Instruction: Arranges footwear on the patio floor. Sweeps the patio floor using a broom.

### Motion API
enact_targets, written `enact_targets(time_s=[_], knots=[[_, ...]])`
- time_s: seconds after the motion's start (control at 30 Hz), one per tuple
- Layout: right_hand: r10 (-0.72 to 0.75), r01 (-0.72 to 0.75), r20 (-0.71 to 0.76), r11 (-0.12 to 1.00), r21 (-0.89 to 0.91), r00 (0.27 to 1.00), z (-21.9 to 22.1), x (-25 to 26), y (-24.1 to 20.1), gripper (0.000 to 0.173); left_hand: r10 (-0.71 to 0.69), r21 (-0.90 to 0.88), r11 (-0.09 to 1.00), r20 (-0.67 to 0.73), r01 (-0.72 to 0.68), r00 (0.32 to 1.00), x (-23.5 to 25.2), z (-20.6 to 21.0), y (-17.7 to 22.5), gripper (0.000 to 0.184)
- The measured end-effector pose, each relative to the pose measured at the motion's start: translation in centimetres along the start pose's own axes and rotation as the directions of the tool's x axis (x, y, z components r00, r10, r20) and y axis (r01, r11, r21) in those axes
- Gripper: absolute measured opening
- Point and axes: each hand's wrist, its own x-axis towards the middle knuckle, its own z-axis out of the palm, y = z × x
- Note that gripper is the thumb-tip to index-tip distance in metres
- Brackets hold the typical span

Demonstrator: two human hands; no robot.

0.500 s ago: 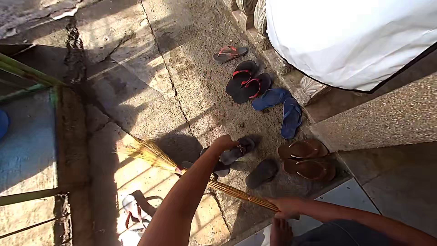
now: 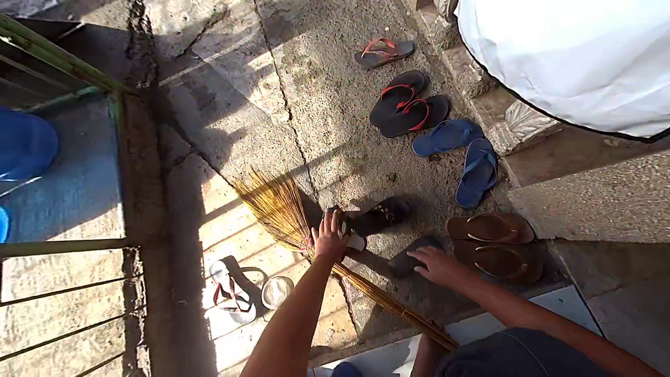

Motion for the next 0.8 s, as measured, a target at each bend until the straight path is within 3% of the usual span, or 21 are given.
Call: enact_targets(time_s=[0.1, 0.2, 0.3, 0.37, 0.5, 0.57, 0.6, 0.63, 0.7, 0.8], knots=[[0.003, -0.002, 0.039, 0.999, -0.039, 0.999, -0.9, 1.1, 0.9, 0.047, -0.051, 0.150, 0.988, 0.094, 0.036, 0.994, -1.7, -2.5, -4.7, 0.072], [0.001, 0.003, 0.078, 0.999, -0.043, 0.997, -0.7, 1.9, 0.5, 0.047, -0.093, 0.348, 0.938, 0.240, 0.004, 0.966, -2.0, -5.2, -3.7, 0.061], [-0.064, 0.062, -0.040, 0.996, -0.064, 0.997, -1.6, 2.7, -0.9, 0.047, -0.070, 0.419, 0.900, 0.417, -0.123, 0.906, -0.5, -4.4, -3.8, 0.066], [-0.127, 0.109, -0.101, 0.980, -0.166, 0.987, -3.1, 3.8, -2.1, 0.050, -0.127, 0.503, 0.846, 0.508, -0.174, 0.852, -0.8, -3.2, -3.7, 0.071], [-0.190, 0.176, 0.001, 0.911, -0.372, 0.982, -4.7, 6.6, -2.9, 0.062, -0.187, 0.565, 0.808, 0.519, -0.171, 0.834, -3.4, -1.0, -4.1, 0.068], [-0.181, 0.170, -0.012, 0.943, -0.287, 0.983, -5.6, 8.0, -2.0, 0.058, -0.132, 0.557, 0.794, 0.550, -0.244, 0.825, -4.2, -0.6, -5.4, 0.068], [-0.169, 0.151, -0.095, 0.973, -0.178, 0.981, -6.2, 8.4, -1.3, 0.050, -0.090, 0.542, 0.790, 0.564, -0.286, 0.821, -4.3, -0.4, -6.4, 0.072], [-0.115, 0.110, -0.222, 0.993, -0.033, 0.968, -7.0, 8.7, -0.3, 0.041, -0.064, 0.522, 0.797, 0.573, -0.304, 0.817, -4.3, -0.4, -7.4, 0.077], [0.180, -0.059, -0.403, 0.954, 0.294, 0.897, -9.6, 8.1, 2.5, 0.038, -0.066, 0.482, 0.832, 0.579, -0.276, 0.813, -4.6, -0.9, -8.7, 0.082], [0.669, -0.289, -0.372, 0.662, 0.691, 0.643, -12.5, 5.9, 8.6, 0.066, -0.074, 0.387, 0.901, 0.586, -0.198, 0.807, -5.6, -2.1, -10.1, 0.081]])
